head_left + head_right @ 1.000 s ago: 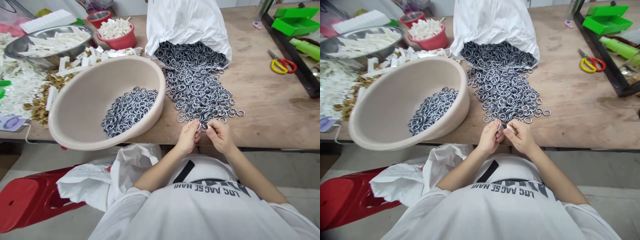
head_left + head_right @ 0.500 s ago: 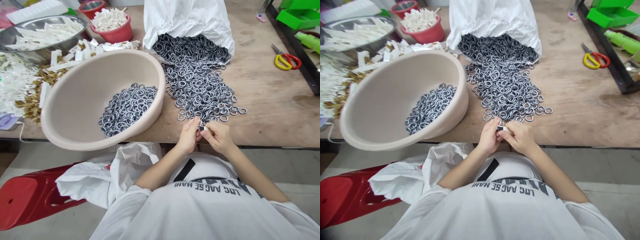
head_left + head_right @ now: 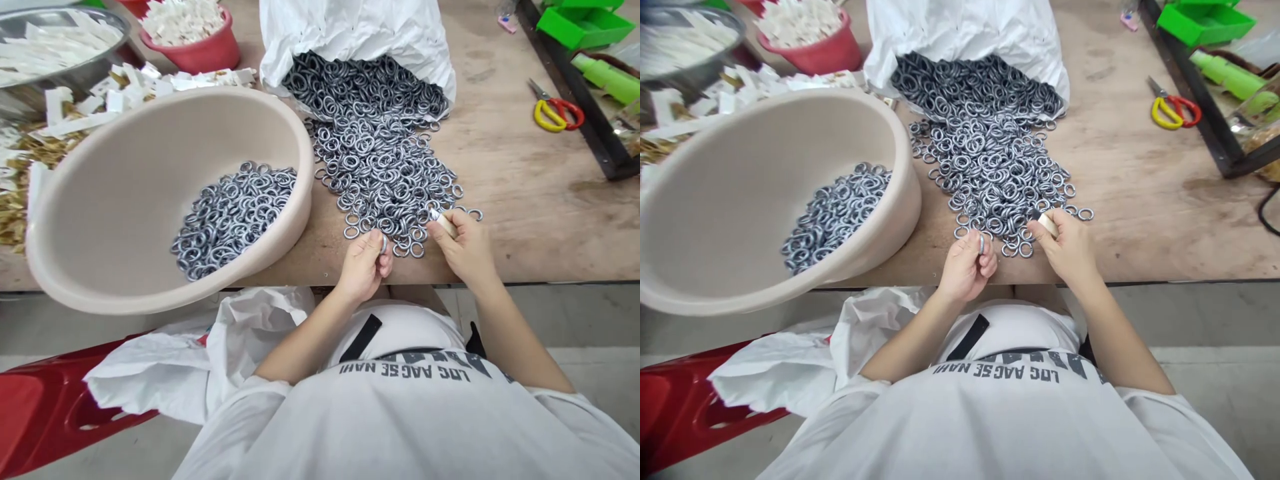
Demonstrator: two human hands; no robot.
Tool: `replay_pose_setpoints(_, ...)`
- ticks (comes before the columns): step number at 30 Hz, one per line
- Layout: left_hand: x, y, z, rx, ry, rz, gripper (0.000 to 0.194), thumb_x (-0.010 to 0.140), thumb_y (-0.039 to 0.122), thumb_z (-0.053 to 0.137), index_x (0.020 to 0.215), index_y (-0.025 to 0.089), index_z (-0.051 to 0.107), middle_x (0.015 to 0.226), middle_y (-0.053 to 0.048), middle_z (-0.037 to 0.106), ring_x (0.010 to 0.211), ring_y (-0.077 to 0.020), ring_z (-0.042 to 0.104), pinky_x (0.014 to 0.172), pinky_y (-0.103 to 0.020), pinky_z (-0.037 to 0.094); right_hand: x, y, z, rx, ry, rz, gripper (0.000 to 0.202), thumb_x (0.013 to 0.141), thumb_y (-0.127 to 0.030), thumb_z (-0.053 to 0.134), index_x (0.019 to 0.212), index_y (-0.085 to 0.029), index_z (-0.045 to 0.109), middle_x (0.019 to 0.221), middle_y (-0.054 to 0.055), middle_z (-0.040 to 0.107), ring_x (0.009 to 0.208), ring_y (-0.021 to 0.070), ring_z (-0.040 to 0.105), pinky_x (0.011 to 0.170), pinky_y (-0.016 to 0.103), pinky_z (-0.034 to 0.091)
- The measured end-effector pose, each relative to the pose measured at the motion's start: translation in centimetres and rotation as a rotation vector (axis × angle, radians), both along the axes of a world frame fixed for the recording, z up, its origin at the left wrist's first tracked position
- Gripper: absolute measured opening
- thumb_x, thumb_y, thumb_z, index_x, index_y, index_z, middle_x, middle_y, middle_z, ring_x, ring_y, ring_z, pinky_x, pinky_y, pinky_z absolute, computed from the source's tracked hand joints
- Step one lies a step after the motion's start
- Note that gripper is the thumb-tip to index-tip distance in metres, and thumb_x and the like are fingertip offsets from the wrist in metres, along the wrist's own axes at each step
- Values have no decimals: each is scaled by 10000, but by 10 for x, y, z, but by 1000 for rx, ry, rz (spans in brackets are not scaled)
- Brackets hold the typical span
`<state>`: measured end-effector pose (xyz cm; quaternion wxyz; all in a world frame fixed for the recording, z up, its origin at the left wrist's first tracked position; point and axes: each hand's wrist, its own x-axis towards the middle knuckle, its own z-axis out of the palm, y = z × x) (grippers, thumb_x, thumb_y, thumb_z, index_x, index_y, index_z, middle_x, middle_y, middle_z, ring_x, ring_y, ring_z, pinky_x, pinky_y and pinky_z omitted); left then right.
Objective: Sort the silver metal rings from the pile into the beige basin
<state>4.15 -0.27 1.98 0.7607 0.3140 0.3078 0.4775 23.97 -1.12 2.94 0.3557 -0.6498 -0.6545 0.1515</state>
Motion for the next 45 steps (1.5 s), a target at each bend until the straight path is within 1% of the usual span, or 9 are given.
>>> replay_pose_setpoints(4,1,2,-1,19,47,-17,381,833,520,711,895,148,655,538,47,523,423,-56,459,416,-165,343,19,2,-7,-119,-322,-16,226,873,-449,690,908,-226,693,879,52,640,769,223,552,618,317,295)
replay_pose_setpoints(7,1,2,2,7,27,-26,353,844,471,714,1016,170,655,681,9,644,514,-80,573,483,-181,461,21,2,-10,-109,-325,-21,137,899,-343,648,892,-212,689,912,76,625,771,229,539,622,327,305)
replay_pose_setpoints(11,2,3,7,-39,28,-54,347,838,488,707,939,163,639,815,-27,677,609,-96,621,507,-195,509,3,-1,-2,-50,89,45,184,950,-358,576,850,-207,607,831,47,581,770,202,521,675,326,387)
replay_pose_setpoints(16,9,3,9,-40,79,-11,346,823,489,722,897,167,619,738,18,589,523,-52,504,424,-155,378,-35,-9,7,-233,710,205,322,933,-533,586,865,-222,539,664,-41,476,567,117,423,540,262,364)
replay_pose_setpoints(23,15,-1,1,44,115,21,372,822,530,716,857,193,561,568,83,387,425,-33,264,395,-171,190,-49,-14,4,-311,911,217,339,906,-549,622,852,-228,527,668,-54,435,507,86,379,465,230,343)
replay_pose_setpoints(28,14,-3,0,41,120,-27,424,827,567,691,773,176,538,549,84,316,424,-31,222,401,-179,162,-47,-17,1,-176,761,246,336,893,-453,679,1151,-248,611,995,42,650,809,159,608,684,275,517)
replay_pose_setpoints(32,13,-3,-2,47,104,-48,425,843,558,677,756,171,525,545,89,292,422,-27,192,406,-177,153,-51,-18,-4,-21,660,243,273,885,-384,704,1122,-258,653,1083,53,679,1012,211,640,921,369,514)
replay_pose_setpoints(38,12,-3,-1,31,110,-57,478,813,580,698,693,172,481,532,72,355,427,-33,246,401,-180,177,-46,-14,-7,-11,637,191,227,952,-448,588,980,-228,633,821,12,638,726,163,590,693,309,492)
replay_pose_setpoints(45,12,-1,5,-72,61,17,431,795,531,732,734,183,484,540,89,370,395,-23,224,376,-169,164,-38,-19,-9,156,74,301,287,962,-453,565,805,-214,585,694,9,546,656,156,496,624,306,366)
